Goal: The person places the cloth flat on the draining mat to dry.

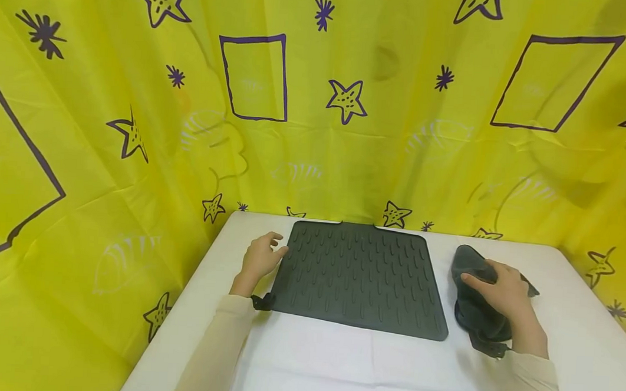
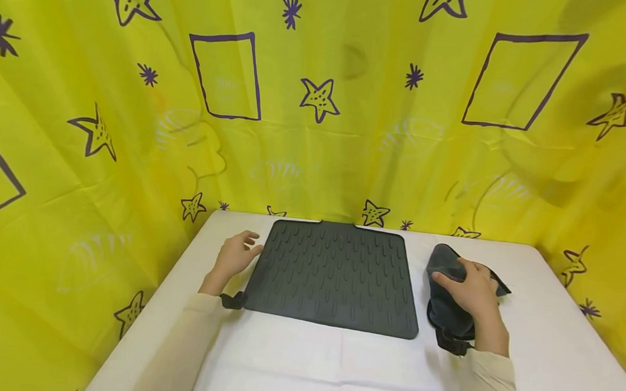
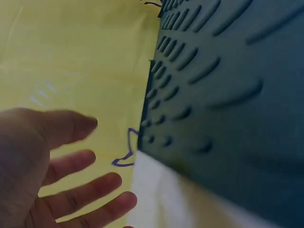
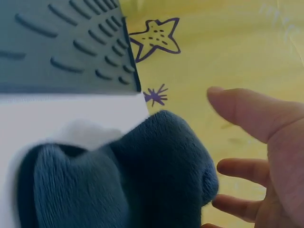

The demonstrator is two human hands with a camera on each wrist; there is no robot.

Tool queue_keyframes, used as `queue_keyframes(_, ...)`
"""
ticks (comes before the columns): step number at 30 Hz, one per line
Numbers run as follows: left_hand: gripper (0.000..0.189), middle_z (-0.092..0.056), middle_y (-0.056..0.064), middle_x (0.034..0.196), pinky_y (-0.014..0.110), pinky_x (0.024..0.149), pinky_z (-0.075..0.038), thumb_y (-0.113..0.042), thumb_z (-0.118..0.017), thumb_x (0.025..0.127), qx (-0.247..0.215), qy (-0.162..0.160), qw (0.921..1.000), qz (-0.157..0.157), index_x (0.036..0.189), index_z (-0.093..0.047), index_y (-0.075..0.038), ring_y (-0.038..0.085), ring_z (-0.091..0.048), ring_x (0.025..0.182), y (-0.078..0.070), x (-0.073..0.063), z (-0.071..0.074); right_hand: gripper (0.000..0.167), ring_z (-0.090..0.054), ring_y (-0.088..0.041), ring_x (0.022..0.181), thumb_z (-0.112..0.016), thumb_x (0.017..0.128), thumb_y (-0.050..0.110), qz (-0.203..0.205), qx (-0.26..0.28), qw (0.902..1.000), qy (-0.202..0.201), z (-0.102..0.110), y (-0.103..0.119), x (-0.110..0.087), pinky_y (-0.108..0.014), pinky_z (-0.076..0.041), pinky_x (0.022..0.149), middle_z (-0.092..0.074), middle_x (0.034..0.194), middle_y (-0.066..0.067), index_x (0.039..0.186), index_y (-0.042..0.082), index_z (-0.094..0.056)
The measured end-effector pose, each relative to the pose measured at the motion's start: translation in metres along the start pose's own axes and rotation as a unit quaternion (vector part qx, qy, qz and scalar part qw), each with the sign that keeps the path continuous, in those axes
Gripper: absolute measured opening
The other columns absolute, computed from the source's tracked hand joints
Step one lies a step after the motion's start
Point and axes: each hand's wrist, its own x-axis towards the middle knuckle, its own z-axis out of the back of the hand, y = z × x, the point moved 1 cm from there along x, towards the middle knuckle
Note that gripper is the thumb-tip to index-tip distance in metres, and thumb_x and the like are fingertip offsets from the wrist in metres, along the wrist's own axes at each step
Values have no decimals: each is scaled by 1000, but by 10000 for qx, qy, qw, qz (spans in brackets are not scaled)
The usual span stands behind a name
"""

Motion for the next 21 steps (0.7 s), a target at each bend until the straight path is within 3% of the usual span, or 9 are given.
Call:
queue_keyframes(7,38,-73,16,115,50,84,-56,-25,-71,94,-243,-216,9973,664,128,-67,-10,35,-70,101,3,0,-23,95,-22,-78,125,-56,97,58,-390,30,9977,550,-20,-12,3,-83,-31,95,-16,145,-55,150,-14,-23)
queue_keyframes(13,35,-74,14,101,48,80,-56,-17,-73,91,-248,-428,9970,599,124,-69,-5,32,-70,90,3,-4,-30,91,-24,-76,122,-67,93,51,-154,-76,9996,238,-29,-21,-1,-82,-31,91,-20,142,-54,148,-11,-30)
queue_keyframes(21,37,-76,11,93,46,80,-57,-9,-72,87,117,-239,9984,503,123,-70,-2,30,-72,87,2,-3,-28,74,-32,-69,111,-74,90,39,-167,-168,9996,122,-31,-30,0,-79,-38,85,-31,135,-51,140,-6,-44)
